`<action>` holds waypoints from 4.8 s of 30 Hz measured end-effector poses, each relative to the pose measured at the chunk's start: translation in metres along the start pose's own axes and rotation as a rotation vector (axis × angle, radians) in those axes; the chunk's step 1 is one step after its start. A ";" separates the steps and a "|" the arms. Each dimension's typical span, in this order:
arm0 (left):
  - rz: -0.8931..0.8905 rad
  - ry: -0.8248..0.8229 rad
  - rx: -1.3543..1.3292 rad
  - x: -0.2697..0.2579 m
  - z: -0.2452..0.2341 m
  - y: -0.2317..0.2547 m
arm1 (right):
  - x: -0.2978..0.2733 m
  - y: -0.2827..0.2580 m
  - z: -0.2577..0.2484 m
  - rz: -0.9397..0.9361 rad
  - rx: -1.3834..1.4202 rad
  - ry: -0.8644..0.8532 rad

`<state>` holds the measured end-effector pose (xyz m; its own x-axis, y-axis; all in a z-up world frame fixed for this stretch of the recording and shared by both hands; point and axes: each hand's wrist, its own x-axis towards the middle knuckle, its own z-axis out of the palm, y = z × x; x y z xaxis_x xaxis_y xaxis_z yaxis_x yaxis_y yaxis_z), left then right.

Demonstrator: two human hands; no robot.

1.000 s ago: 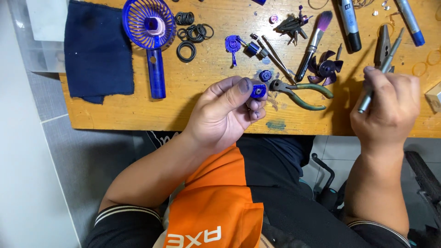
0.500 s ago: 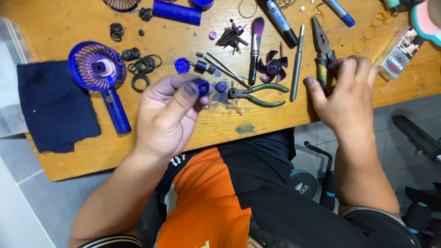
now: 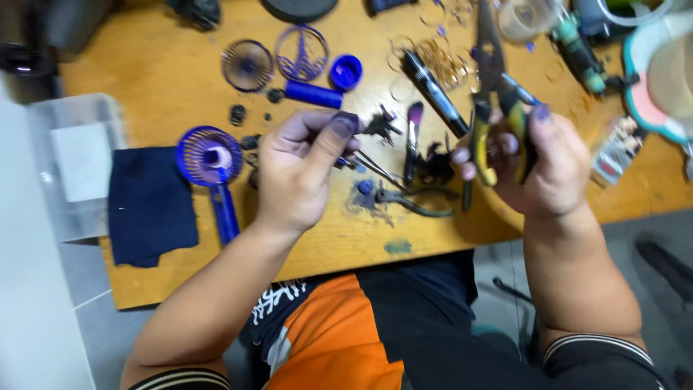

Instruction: Repairing a small portable fan by manipulating internal plastic components with pliers on a workbench

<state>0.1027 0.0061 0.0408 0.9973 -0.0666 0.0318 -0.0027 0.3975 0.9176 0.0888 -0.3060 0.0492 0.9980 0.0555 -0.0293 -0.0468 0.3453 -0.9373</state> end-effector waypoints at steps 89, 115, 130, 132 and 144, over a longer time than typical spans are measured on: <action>-0.262 -0.129 -0.720 -0.016 -0.028 -0.032 | 0.011 0.031 0.068 -0.831 -1.334 -0.297; -0.334 -0.157 -0.771 -0.011 -0.027 -0.022 | 0.015 0.037 0.064 -0.922 -1.300 -0.396; -0.312 0.019 -0.826 -0.010 -0.028 -0.058 | 0.021 0.042 0.060 -0.871 -1.333 -0.431; -0.300 0.001 -0.832 -0.010 -0.026 -0.055 | 0.020 0.042 0.060 -0.876 -1.340 -0.424; -0.266 -0.033 -0.836 -0.008 -0.025 -0.052 | 0.021 0.043 0.064 -0.872 -1.314 -0.440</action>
<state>0.0972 0.0089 -0.0169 0.9545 -0.2735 -0.1186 0.2971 0.9047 0.3055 0.1051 -0.2295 0.0305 0.6029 0.6087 0.5157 0.7867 -0.5609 -0.2577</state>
